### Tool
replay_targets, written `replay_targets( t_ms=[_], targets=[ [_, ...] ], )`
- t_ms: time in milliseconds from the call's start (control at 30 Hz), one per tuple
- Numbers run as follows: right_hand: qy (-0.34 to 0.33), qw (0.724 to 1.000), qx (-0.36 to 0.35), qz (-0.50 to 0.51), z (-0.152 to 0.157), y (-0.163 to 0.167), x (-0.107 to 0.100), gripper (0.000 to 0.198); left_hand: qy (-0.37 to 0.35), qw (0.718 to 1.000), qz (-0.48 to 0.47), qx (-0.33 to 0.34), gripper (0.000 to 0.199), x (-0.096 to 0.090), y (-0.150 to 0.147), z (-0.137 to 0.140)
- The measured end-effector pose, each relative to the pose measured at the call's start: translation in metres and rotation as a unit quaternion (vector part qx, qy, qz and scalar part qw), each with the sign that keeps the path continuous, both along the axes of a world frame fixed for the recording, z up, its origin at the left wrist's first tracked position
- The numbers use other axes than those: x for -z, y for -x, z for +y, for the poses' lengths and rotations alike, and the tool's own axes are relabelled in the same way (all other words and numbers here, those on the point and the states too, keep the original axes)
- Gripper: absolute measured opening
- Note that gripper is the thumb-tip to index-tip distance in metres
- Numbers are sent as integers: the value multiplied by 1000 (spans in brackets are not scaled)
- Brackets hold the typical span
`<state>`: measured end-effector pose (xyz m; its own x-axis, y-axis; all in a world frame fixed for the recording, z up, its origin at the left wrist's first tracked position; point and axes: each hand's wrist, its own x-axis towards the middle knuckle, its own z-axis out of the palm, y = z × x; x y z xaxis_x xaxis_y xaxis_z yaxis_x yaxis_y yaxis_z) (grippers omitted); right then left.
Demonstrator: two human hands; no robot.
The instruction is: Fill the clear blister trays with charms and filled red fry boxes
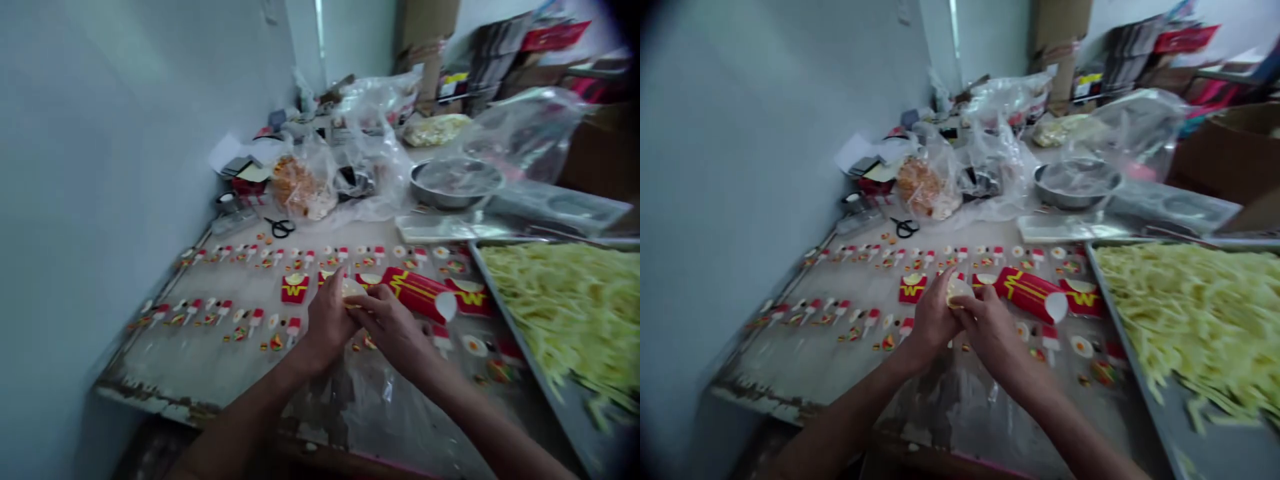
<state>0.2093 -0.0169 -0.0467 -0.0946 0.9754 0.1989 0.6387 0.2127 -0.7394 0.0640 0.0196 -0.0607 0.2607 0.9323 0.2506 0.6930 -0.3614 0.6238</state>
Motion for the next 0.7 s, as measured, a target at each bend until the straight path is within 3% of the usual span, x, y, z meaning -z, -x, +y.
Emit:
replay_targets(
  t_ms=[133, 233, 333, 433, 500, 600, 700],
  targets=[
    [110, 982, -118, 97, 81, 100, 14, 23, 108, 994, -23, -27, 104, -5, 115, 38],
    [119, 978, -171, -22, 140, 160, 19, 27, 127, 992, -8, -15, 107, -5, 197, 68],
    [107, 961, -210, -142, 175, 195, 25, 28, 93, 993, 63, -29, 105, 9, 251, 93],
    [107, 951, -220, -186, 180, 207, 33, 28, 88, 990, 100, 48, 94, 31, 271, 108],
    [61, 945, -208, -244, 171, 208, 37, 28, 75, 986, 115, 95, 79, 40, 275, 111],
    [-30, 923, -216, -318, 156, 210, 39, 30, 62, 980, 149, 120, 60, 44, 277, 111],
    [-75, 917, -234, -313, 143, 204, 35, 31, 51, 976, 169, 129, 58, 42, 277, 114]
  ],
)
